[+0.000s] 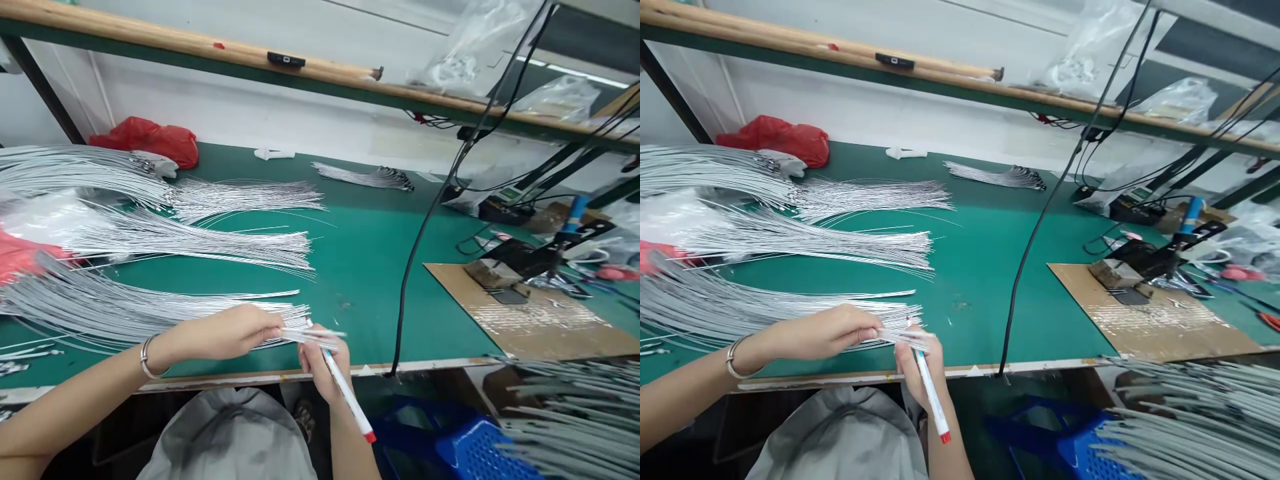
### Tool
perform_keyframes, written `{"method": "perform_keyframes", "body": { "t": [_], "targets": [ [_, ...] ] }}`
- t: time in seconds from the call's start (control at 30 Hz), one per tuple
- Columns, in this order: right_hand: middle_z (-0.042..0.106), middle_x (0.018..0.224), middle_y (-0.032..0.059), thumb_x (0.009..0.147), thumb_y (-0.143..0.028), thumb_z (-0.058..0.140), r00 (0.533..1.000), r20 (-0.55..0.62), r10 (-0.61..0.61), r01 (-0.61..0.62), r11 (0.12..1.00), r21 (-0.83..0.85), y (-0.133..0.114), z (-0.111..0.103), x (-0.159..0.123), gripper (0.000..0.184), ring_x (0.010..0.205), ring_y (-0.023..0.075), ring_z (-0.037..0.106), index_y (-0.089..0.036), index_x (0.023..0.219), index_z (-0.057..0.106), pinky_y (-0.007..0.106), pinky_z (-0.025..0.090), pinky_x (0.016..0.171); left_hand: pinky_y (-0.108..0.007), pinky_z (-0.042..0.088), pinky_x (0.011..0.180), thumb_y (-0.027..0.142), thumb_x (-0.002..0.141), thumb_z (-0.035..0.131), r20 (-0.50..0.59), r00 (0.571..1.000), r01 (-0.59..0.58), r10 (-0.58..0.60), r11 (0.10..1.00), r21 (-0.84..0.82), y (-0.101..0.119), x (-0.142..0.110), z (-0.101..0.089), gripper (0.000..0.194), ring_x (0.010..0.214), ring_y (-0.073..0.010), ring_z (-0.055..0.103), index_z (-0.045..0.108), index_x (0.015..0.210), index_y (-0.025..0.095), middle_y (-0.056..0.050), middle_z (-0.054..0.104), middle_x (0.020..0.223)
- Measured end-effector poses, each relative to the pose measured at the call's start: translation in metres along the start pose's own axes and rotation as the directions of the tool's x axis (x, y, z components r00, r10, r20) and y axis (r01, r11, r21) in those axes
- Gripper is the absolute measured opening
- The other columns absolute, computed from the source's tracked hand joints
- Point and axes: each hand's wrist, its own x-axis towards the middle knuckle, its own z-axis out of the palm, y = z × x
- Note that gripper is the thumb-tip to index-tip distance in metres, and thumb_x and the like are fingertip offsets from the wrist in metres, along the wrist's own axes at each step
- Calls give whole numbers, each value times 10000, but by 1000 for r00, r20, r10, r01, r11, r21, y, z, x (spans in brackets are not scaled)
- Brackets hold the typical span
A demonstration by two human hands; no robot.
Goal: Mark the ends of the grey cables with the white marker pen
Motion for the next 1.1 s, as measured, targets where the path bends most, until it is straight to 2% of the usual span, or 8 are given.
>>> {"method": "perform_keyframes", "body": {
  "t": [0.13,0.27,0.4,0.5,0.63,0.9,1.03,1.1],
  "targets": [
    [437,396,-47,867,-373,484,1000,-22,12,-11,1000,14,-4,5,2,336,354,83,376,-195,582,469,220,286,400,-223,335,638,226,951,399,30,998,-59,57,996,67,-2,-1,8,192,725,-130,554,574,875,198,5,647,827],
    [445,405,-37,873,-348,471,1000,-16,9,-10,999,-51,-5,3,2,374,365,80,385,-189,535,457,215,292,400,-236,327,604,132,908,437,7,999,-47,47,986,163,-4,-4,13,168,686,-138,576,583,952,202,2,669,820],
    [405,391,-40,880,-365,460,988,-140,65,-72,996,-46,-8,7,1,447,372,79,370,-195,470,410,231,300,425,-232,349,619,263,953,405,-66,998,20,-12,992,126,4,-4,14,234,733,-150,586,507,1159,214,-13,664,877],
    [395,394,-39,878,-375,468,984,-162,68,-78,995,-57,-11,9,2,468,382,82,375,-196,450,404,238,306,439,-231,362,651,339,964,386,-108,994,37,-29,997,68,12,1,15,234,784,-144,581,575,1029,216,-6,652,912],
    [423,421,-34,887,-383,458,992,-111,66,-73,996,-60,-11,8,3,460,406,89,400,-193,469,425,238,317,448,-242,362,659,307,972,363,-139,990,2,6,998,59,16,7,16,301,744,-138,578,637,937,189,-16,655,831],
    [415,402,-44,857,-417,494,992,-121,35,-41,998,-45,-13,8,5,425,370,92,371,-207,489,467,253,290,414,-214,345,568,316,952,423,-101,995,-12,1,994,-108,15,11,11,281,609,-100,549,667,903,187,10,642,704],
    [419,402,-40,868,-390,478,993,-118,8,-17,997,-71,-13,8,4,434,387,88,388,-198,480,448,243,305,434,-223,370,647,292,948,434,-171,984,-62,52,997,-52,15,11,11,271,708,-119,579,677,882,193,-6,671,788],
    [419,399,-39,873,-382,470,995,-103,1,-9,997,-71,-12,7,4,436,386,90,394,-197,479,440,242,310,441,-224,371,661,279,951,426,-149,987,-66,59,997,-44,15,11,11,267,730,-120,594,679,911,205,-3,685,826]
  ]
}}
